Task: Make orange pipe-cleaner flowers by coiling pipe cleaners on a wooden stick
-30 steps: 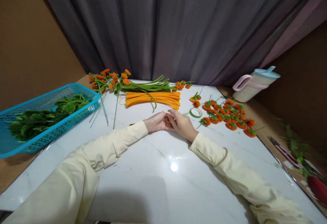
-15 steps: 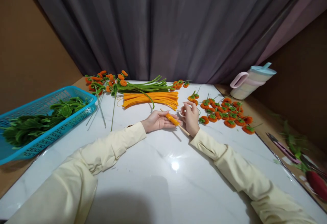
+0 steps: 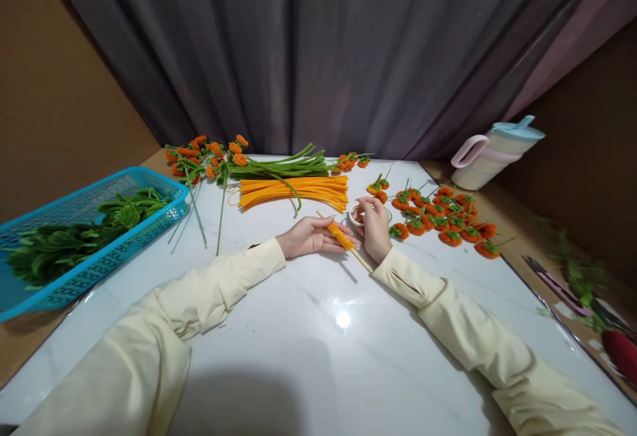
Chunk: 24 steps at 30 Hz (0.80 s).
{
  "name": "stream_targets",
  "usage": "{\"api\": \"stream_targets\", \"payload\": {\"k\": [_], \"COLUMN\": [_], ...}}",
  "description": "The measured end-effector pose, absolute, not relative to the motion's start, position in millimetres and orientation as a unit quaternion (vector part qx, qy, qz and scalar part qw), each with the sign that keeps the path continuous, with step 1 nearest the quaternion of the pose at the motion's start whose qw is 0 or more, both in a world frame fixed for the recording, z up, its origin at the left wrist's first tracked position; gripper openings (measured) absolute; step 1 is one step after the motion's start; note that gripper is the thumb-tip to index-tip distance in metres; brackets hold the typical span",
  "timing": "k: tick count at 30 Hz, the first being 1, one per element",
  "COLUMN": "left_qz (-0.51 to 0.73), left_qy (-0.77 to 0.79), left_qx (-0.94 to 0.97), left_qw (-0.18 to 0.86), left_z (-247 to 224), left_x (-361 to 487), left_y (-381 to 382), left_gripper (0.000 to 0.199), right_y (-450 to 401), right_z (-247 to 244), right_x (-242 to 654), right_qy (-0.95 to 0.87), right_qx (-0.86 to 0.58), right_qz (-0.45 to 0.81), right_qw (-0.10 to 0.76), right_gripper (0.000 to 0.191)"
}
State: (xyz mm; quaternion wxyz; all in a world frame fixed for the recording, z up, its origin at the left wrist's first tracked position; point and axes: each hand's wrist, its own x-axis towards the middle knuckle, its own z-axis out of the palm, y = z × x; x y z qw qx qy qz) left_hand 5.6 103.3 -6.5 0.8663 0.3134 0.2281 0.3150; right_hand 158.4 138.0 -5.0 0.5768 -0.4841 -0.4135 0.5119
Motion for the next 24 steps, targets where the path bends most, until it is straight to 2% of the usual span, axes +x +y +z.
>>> {"api": "stream_targets", "payload": {"k": [6, 12, 20, 24], "left_qz": [0.314, 0.313, 0.319, 0.309], "left_qy": [0.317, 0.356, 0.416, 0.419], "left_qx": [0.325, 0.356, 0.380, 0.407], "left_qw": [0.834, 0.806, 0.762, 0.750], "left_z": [0.1, 3.5, 5.8, 5.6], "left_x": [10.1, 13.4, 18.0, 19.3], "left_y": [100.4, 97.1, 93.6, 92.8], "left_gripper": [0.047, 0.043, 0.031, 0.028], "right_y": [131.1, 119.4, 109.3, 110.4], "right_z": [-4.6, -6.6, -1.0, -4.5], "right_x": [158.1, 154.9, 154.9, 157.7], "right_qy": [-0.511, -0.654, -0.748, -0.794], "right_qx": [-0.415, -0.381, -0.327, -0.286], "right_qz": [0.482, 0.317, 0.124, 0.047], "right_qw": [0.578, 0.572, 0.564, 0.534], "right_gripper": [0.019, 0.017, 0.008, 0.007]}}
